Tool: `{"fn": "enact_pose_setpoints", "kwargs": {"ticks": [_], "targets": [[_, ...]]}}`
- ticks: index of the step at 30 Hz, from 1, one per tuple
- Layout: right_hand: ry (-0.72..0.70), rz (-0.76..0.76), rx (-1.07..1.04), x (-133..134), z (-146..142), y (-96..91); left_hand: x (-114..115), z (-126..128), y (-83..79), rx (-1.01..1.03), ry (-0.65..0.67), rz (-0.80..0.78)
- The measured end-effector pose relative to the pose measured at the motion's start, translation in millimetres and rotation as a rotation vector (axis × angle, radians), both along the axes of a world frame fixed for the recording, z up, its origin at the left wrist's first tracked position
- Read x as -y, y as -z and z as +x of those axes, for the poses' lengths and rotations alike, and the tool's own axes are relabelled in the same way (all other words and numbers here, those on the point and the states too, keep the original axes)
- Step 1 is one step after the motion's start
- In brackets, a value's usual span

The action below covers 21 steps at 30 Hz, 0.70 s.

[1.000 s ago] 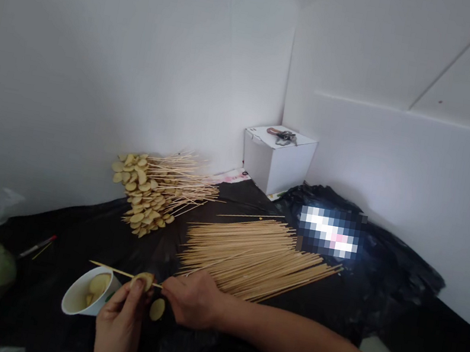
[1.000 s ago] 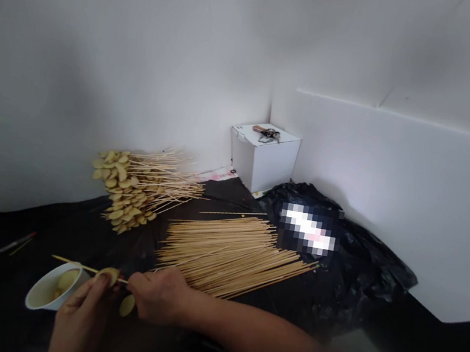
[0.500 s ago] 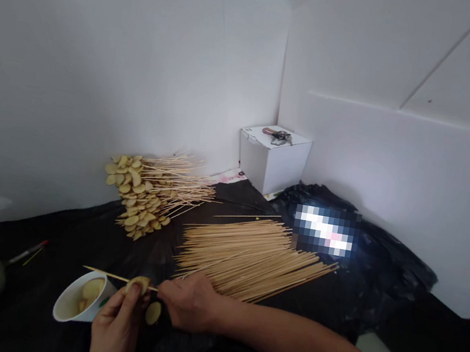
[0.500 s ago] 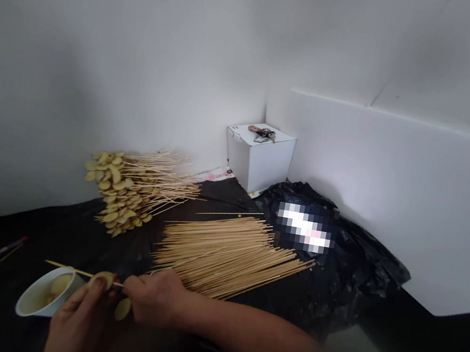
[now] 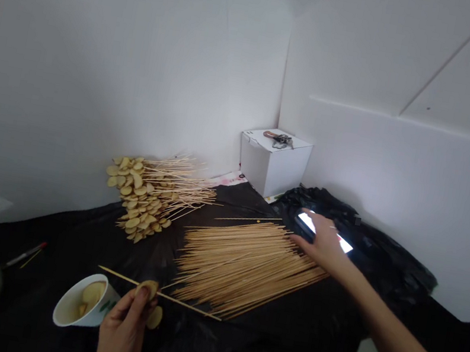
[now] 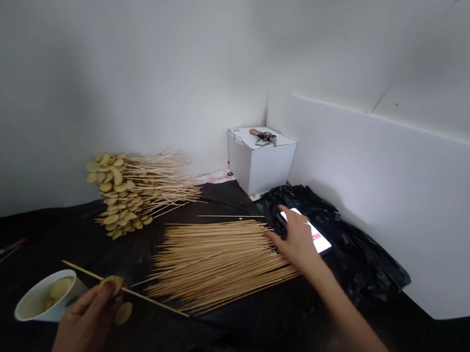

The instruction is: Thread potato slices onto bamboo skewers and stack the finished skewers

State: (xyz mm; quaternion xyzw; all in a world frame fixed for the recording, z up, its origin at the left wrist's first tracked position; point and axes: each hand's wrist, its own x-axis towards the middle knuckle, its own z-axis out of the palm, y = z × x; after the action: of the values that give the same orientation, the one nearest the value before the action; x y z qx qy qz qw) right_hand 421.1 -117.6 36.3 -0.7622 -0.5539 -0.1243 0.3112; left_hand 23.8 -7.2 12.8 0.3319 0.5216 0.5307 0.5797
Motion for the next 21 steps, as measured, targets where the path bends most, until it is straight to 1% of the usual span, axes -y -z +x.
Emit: {"fn": "enact_pose_setpoints", "kwargs": {"ticks": [1, 3, 4, 6, 10, 14, 17, 21], "targets": [[0.118, -0.035, -0.027, 10, 24, 14.2, 0, 0, 0.8, -0.015, 0.005, 0.009], [0.269, -0.170, -0.095, 26, 58, 39.8, 0, 0, 2.9, -0.055, 0.023, 0.024], [0.329, -0.226, -0.118, 31, 68, 49.2, -1, 0, 4.0, -0.073, 0.030, 0.028], [0.405, -0.274, -0.141, 34, 77, 59.8, -2, 0, 5.6, -0.099, 0.032, 0.027], [0.421, -0.292, -0.146, 25, 76, 60.3, -2, 0, 4.8, -0.078, 0.007, 0.026], [0.429, -0.240, -0.095, 18, 72, 58.0, -1, 1, 0.4, -0.104, 0.017, 0.009], [0.412, -0.179, -0.041, 21, 67, 54.7, 0, 2, -1.4, -0.132, 0.014, -0.028], [0.387, -0.115, 0.104, 28, 54, 41.9, -1, 2, 0.1, -0.130, 0.010, -0.055]]}}
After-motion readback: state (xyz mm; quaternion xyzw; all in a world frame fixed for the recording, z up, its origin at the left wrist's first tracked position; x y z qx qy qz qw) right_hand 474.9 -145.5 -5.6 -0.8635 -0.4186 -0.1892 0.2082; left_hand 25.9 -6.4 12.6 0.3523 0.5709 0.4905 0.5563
